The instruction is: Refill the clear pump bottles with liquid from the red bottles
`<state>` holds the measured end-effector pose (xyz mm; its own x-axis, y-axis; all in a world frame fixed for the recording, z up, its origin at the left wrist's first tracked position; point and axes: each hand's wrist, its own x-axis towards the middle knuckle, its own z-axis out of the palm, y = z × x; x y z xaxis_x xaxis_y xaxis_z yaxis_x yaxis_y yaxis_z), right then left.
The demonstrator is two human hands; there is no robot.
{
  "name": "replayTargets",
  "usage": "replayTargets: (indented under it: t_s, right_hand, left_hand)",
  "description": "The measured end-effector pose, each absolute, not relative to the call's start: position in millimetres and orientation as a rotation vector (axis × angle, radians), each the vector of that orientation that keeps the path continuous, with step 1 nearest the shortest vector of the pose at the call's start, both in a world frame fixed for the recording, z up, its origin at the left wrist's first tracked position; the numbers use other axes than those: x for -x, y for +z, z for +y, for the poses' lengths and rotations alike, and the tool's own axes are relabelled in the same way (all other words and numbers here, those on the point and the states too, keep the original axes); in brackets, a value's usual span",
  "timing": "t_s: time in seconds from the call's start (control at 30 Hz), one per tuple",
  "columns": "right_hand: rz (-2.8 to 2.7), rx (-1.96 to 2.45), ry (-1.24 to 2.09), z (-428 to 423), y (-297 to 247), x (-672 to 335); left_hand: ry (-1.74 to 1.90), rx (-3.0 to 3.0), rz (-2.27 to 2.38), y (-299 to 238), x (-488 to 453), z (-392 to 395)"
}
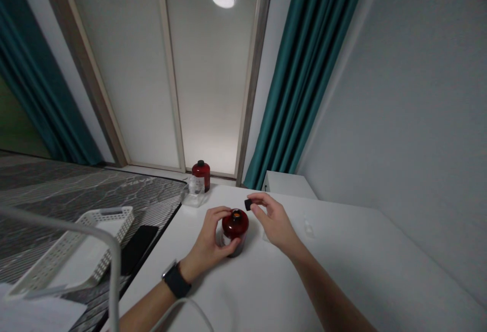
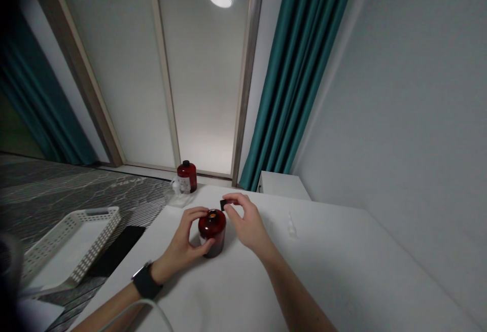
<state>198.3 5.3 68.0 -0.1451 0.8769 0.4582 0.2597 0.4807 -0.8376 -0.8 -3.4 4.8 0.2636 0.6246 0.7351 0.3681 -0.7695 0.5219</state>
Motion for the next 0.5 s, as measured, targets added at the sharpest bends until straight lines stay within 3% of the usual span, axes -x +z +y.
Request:
replayTargets:
  t_s: [0.27,0.5]
  right_hand:
    - [-1.643,1.178,0.578,-8,47,-279]
    - [-1.493,1.396,0.380,1,-7,-357]
  left_hand:
    - [1.530,-2.360,0.969,0,2,2]
    - [1.531,-2.412,0.995,-3,4,6]
